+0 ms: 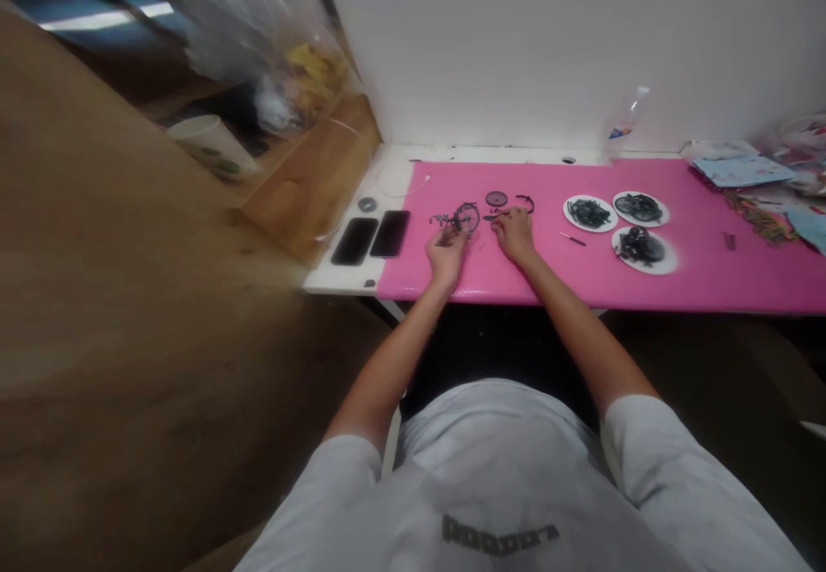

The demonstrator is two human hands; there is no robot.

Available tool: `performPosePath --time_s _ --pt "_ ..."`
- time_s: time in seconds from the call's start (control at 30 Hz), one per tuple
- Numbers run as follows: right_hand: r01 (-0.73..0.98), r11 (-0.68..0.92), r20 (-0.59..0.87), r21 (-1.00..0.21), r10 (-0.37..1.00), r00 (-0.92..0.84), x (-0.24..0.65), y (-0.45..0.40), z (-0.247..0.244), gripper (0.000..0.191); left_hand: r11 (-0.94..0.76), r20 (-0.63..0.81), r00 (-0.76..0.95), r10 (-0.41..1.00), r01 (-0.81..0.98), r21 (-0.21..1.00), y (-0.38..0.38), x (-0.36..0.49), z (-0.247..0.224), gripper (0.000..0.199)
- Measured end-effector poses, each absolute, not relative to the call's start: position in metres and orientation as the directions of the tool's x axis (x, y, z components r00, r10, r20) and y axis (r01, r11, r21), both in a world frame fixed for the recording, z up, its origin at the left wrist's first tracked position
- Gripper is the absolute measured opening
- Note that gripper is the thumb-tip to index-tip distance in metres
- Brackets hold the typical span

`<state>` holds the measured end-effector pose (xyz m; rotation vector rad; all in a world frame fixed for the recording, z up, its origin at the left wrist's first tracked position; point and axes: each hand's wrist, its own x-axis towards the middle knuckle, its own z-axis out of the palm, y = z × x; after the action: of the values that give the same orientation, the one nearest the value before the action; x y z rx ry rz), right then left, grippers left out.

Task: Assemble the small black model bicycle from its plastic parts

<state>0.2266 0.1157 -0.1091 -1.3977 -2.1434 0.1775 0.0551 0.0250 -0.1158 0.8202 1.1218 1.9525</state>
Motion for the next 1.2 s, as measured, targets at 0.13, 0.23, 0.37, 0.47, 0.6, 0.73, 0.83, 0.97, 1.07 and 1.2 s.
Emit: performPosePath --time_s 0.13,0.23,0.37,0.47,0.6,0.73,0.83,0.97,1.07,1.2 --pt "0.829 0.409 0.36 -0.381 0.892 -0.274 0.225 0.116 -0.106 0.021 -0.354 0.163 -0.526 0.835 -0.286 0.89 0.025 0.055 -0.116 0.04" --pt "0.833 0.399 0.342 -0.384 0.899 -0.273 0.223 0.119 -0.109 0.021 -0.356 0.169 -0.529 0.832 -0.275 0.893 0.025 0.055 -0.116 0.039" --pt "0.817 0.41 0.398 -0.405 0.884 -0.246 0.223 0.122 -0.114 0.02 -0.341 0.16 -0.527 0.835 -0.268 0.901 0.024 0.056 -0.114 0.039" --pt "0.799 0.416 0.456 -0.434 0.866 -0.203 0.226 0.123 -0.116 0.022 -0.338 0.159 -0.52 0.839 -0.269 0.902 0.023 0.057 -0.112 0.04" --pt "0.713 0.372 0.468 -0.594 0.881 -0.07 0.235 0.125 -0.114 0.026 -0.34 0.167 -0.514 0.842 -0.263 0.903 0.022 0.057 -0.111 0.039" --pt "0.627 0.408 0.51 -0.663 0.86 -0.02 0.242 0.128 -0.114 0.036 -0.339 0.182 -0.516 0.837 -0.227 0.913 0.021 0.057 -0.11 0.035" --pt "0.655 0.409 0.48 -0.635 0.874 -0.08 0.241 0.129 -0.113 0.039 -0.34 0.206 -0.511 0.835 -0.185 0.922 0.018 0.058 -0.108 0.034" --pt "0.623 0.45 0.481 -0.64 0.867 -0.132 0.238 0.126 -0.11 0.033 -0.357 0.244 -0.458 0.855 -0.178 0.917 0.011 0.065 -0.1 0.035" --pt "0.523 0.467 0.473 -0.713 0.871 -0.133 0.238 0.123 -0.103 0.027 -0.343 0.229 -0.426 0.875 -0.215 0.914 0.006 0.069 -0.093 0.039" --pt "0.502 0.503 0.515 -0.704 0.848 -0.127 0.242 0.114 -0.088 0.02 -0.329 0.204 -0.413 0.888 -0.258 0.909 0.007 0.069 -0.093 0.04"
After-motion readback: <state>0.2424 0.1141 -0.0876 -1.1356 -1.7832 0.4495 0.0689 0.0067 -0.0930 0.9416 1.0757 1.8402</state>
